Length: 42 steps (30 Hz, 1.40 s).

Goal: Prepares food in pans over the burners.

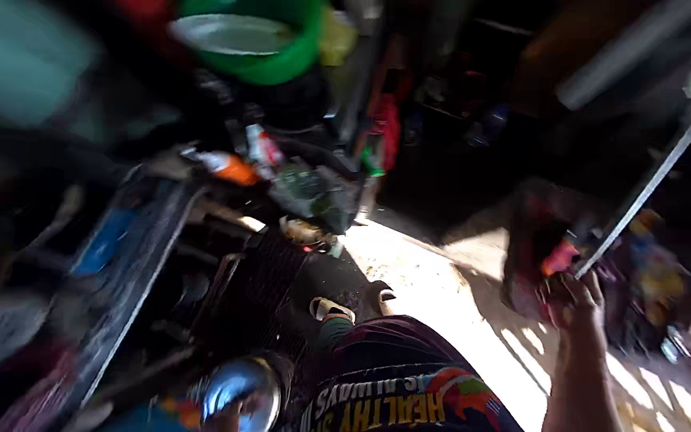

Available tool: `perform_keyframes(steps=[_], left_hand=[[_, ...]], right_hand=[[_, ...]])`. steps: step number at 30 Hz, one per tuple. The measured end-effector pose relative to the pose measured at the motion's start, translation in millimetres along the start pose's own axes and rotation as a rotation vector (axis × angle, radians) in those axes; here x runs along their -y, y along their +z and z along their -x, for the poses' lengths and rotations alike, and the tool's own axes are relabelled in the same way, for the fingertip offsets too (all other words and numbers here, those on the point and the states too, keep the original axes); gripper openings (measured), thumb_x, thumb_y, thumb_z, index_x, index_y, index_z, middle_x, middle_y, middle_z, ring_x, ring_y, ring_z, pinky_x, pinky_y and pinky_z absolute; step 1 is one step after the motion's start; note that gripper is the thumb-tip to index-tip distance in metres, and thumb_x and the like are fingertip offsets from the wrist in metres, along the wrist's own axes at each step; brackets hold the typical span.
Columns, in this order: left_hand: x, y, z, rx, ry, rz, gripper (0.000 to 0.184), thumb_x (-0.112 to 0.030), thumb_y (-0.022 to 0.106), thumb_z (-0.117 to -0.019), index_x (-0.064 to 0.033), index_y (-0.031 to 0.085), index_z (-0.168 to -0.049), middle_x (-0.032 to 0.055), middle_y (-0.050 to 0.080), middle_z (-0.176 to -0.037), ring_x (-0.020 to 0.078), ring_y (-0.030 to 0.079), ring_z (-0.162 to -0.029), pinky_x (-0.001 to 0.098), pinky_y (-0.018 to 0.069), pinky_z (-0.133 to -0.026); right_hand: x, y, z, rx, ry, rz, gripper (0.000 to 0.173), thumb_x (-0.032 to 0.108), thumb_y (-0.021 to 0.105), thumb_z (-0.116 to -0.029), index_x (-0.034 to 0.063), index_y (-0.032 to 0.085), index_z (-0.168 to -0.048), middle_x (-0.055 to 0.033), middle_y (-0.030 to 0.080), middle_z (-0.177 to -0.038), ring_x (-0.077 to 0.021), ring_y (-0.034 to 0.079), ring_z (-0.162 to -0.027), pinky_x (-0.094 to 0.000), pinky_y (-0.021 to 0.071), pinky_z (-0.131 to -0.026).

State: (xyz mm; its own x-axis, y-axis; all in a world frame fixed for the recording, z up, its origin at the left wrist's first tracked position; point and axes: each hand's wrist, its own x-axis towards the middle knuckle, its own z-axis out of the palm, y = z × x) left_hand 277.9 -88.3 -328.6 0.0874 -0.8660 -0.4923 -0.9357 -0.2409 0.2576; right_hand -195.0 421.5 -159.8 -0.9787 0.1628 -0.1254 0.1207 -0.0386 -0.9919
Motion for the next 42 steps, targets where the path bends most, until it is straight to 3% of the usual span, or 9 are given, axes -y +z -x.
perform_keyframes(steps=[4, 7, 11, 14, 16, 19, 26, 36, 42], left_hand=[[13.0, 2.7, -26.2, 0.050, -0.195, -0.010, 0.063, -0.023, 0.082, -0.0861, 0.0110, 0.058, -0.133, 0.0334, 0.057, -0.137, 0.0455, 0.052, -0.132, 0.0590, 0.0399, -0.112], [22.0, -8.9, -26.4, 0.041, -0.259, 0.083, 0.057, -0.028, 0.081, -0.0869, 0.0079, 0.063, -0.127, 0.0317, 0.061, -0.131, 0.0461, 0.056, -0.128, 0.0614, 0.0434, -0.108], [38.1, -26.4, -12.1, -0.012, -0.269, 0.237, 0.057, -0.025, 0.083, -0.0851, 0.0080, 0.063, -0.127, 0.0323, 0.061, -0.131, 0.0468, 0.056, -0.127, 0.0606, 0.0432, -0.109], [54.1, -31.8, -7.0, -0.039, -0.321, 0.317, 0.056, -0.024, 0.084, -0.0845, 0.0055, 0.063, -0.128, 0.0310, 0.061, -0.131, 0.0460, 0.056, -0.127, 0.0604, 0.0434, -0.109], [63.4, -32.6, -3.5, -0.051, -0.358, 0.356, 0.055, -0.022, 0.084, -0.0839, 0.0049, 0.063, -0.128, 0.0298, 0.062, -0.131, 0.0453, 0.057, -0.127, 0.0603, 0.0440, -0.108], [70.3, -37.5, 2.3, -0.074, -0.394, 0.401, 0.052, -0.020, 0.084, -0.0836, 0.0037, 0.064, -0.126, 0.0276, 0.062, -0.130, 0.0436, 0.058, -0.126, 0.0600, 0.0452, -0.106], [68.3, -43.2, 5.6, -0.196, -0.440, 0.512, 0.050, -0.019, 0.086, -0.0816, 0.0050, 0.066, -0.120, 0.0276, 0.064, -0.126, 0.0421, 0.060, -0.123, 0.0585, 0.0454, -0.106], [51.1, -55.4, -2.3, -0.412, -0.516, 0.619, 0.049, -0.016, 0.087, -0.0797, 0.0078, 0.067, -0.117, 0.0319, 0.065, -0.119, 0.0470, 0.061, -0.116, 0.0626, 0.0460, -0.102], [34.5, -62.9, -28.9, -0.408, -0.561, 0.606, 0.049, -0.019, 0.088, -0.0794, 0.0066, 0.068, -0.116, 0.0302, 0.066, -0.118, 0.0450, 0.062, -0.116, 0.0615, 0.0456, -0.103]], right_hand=[[13.3, 150.2, 1.9, 0.601, -0.053, -0.114, 0.022, 0.026, 0.058, -0.0991, 0.0332, 0.052, -0.119, 0.0185, 0.054, -0.059, 0.0029, 0.045, -0.043, -0.0156, 0.0410, -0.041], [8.6, 260.1, 26.1, 0.922, 0.017, -0.143, 0.020, 0.031, 0.064, -0.0998, 0.0355, 0.060, -0.119, 0.0159, 0.060, -0.065, 0.0024, 0.050, -0.047, -0.0151, 0.0442, -0.044], [32.3, 401.6, 84.7, 1.301, -0.048, 0.106, 0.026, 0.024, 0.055, -0.1004, 0.0145, 0.053, -0.125, 0.0144, 0.061, -0.070, 0.0032, 0.052, -0.050, -0.0144, 0.0472, -0.046], [62.1, 504.9, 152.2, 1.434, -0.330, 0.456, 0.041, 0.018, 0.043, -0.1039, -0.0071, 0.048, -0.136, 0.0045, 0.053, -0.077, 0.0014, 0.047, -0.057, -0.0179, 0.0448, -0.055], [75.9, 563.7, 189.1, 1.502, -0.631, 0.564, 0.043, 0.014, 0.043, -0.1049, -0.0056, 0.050, -0.142, -0.0087, 0.061, -0.090, -0.0109, 0.054, -0.068, -0.0313, 0.0495, -0.064], [115.8, 630.4, 244.2, 1.534, -1.046, 0.672, 0.041, 0.013, 0.047, -0.1092, 0.0068, 0.053, -0.149, -0.0301, 0.067, -0.123, -0.0484, 0.068, -0.102, -0.0696, 0.0502, -0.087], [187.8, 713.6, 363.4, 1.399, -1.563, 1.173, 0.040, 0.013, 0.048, -0.1088, 0.0245, 0.060, -0.145, -0.0302, 0.068, -0.117, -0.0539, 0.066, -0.106, -0.0701, 0.0495, -0.078], [138.7, 822.2, 408.1, 1.542, -1.370, 1.123, 0.042, 0.012, 0.043, -0.1096, 0.0180, 0.054, -0.150, -0.0305, 0.065, -0.127, -0.0527, 0.062, -0.119, -0.0710, 0.0487, -0.092], [135.1, 856.5, 427.5, 1.603, -1.493, 1.106, 0.044, 0.009, 0.043, -0.1085, 0.0179, 0.053, -0.150, -0.0320, 0.066, -0.122, -0.0543, 0.064, -0.114, -0.0707, 0.0500, -0.087]])
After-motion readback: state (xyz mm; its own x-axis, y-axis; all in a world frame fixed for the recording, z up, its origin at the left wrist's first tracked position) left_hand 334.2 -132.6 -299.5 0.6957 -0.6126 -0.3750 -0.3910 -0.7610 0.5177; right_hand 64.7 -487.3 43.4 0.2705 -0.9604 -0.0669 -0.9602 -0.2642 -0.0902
